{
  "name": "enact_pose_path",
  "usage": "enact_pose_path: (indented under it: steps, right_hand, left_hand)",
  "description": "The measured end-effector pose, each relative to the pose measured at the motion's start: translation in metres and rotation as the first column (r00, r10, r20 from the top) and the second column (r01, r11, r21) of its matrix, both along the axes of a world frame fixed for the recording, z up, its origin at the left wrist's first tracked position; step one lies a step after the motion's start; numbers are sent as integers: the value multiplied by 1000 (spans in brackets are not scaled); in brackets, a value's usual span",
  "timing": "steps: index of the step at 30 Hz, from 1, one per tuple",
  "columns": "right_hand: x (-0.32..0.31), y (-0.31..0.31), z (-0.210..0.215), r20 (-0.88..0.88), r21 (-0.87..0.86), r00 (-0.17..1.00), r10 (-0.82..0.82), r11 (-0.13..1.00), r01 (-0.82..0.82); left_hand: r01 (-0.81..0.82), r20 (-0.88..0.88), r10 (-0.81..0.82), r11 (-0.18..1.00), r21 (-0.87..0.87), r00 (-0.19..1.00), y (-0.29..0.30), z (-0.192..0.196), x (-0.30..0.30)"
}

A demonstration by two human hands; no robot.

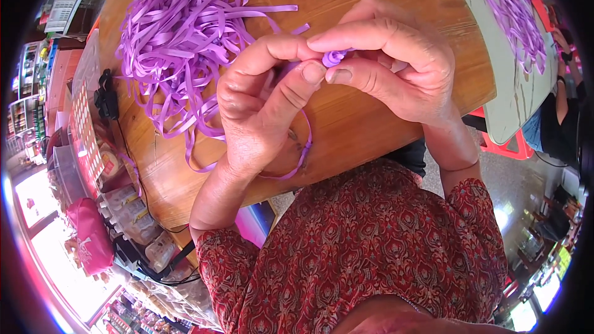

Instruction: The person picks up a purple ribbon from a pile on a wooden table and ties a knot in it by hand, repeating this process with several ribbons.

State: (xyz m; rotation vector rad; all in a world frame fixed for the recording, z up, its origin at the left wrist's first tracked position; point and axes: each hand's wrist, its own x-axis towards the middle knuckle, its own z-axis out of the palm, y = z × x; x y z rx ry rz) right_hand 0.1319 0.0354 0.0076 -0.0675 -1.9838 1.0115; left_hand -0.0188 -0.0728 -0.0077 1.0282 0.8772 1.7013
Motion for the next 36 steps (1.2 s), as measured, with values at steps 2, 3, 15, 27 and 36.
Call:
enact_pose_path:
  steps: [2, 3, 15, 27, 36]
  right_hand:
    - [1, 1, 0, 3, 18, 1000, 2, 1000, -3]
    - [2, 1, 0, 7, 31, 1000, 5, 999, -5]
    - [3, -7, -4, -78, -37, 993, -84, 996, 82]
    - [2, -1, -5, 81, -81, 996, -28, 996, 35]
    - [5, -4, -5, -76, -366, 997, 1, 930, -29]
  left_hand:
    - [-2, -14, 2, 1000, -11, 1000, 0, 2, 1]
    - [4, -15, -4, 1000, -11, 1000, 0, 3, 2]
    - [34, 139, -23, 996, -81, 990, -7, 5, 9]
    - [-63, 212, 78, 995, -79, 974, 0, -6, 9]
    - [-215, -62, 212, 975, -52, 975, 1, -2, 10]
